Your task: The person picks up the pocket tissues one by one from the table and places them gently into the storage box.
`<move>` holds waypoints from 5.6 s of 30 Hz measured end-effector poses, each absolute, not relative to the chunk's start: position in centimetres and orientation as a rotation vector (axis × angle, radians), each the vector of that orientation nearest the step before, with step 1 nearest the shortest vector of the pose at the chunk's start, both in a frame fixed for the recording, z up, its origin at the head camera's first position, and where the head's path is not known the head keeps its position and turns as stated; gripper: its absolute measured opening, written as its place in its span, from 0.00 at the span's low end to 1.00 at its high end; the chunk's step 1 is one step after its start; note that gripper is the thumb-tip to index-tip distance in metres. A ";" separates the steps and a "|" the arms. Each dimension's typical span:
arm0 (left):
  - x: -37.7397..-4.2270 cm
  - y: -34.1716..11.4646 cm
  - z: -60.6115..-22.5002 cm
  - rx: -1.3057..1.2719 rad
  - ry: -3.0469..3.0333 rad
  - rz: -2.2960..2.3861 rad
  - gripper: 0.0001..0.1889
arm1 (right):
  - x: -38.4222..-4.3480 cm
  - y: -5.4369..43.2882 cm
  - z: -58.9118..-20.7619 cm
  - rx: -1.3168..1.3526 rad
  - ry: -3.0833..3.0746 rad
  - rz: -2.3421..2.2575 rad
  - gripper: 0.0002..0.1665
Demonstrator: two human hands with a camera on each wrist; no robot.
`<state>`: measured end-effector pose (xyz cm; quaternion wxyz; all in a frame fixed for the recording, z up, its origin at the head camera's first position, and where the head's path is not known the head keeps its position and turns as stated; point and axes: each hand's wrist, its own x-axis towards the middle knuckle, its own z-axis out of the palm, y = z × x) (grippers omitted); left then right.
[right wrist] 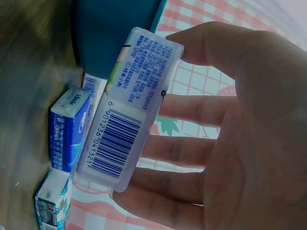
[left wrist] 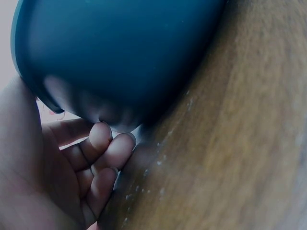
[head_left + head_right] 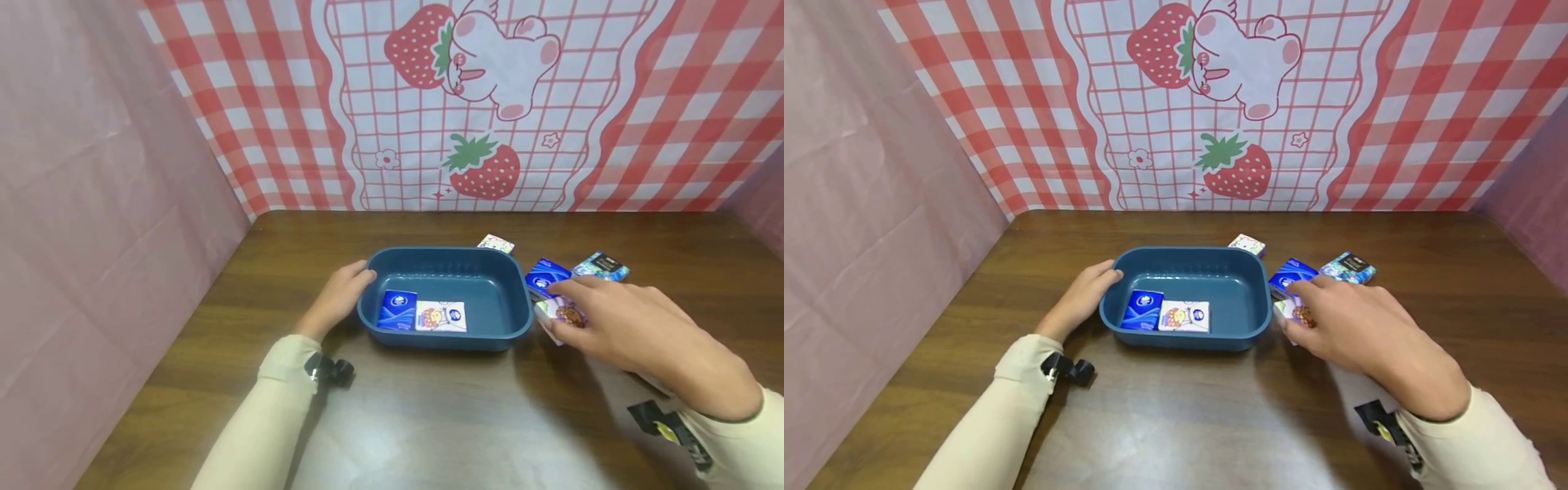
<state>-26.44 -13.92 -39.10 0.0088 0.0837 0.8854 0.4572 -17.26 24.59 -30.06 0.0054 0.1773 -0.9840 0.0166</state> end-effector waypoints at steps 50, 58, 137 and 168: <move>-26.4 -14.0 -39.0 0.257 2.761 1.415 0.24 | -17.7 22.8 -28.7 0.638 -2.991 0.118 0.37; -26.4 -14.2 -39.2 0.227 2.753 1.414 0.25 | -18.2 22.1 -28.9 0.693 -2.942 0.137 0.33; -26.4 -13.9 -39.2 0.186 2.748 1.385 0.26 | -19.4 20.1 -30.3 0.968 -2.791 0.294 0.31; -26.3 -13.9 -39.0 0.220 2.726 1.414 0.23 | -19.4 19.9 -31.4 1.065 -2.672 0.307 0.25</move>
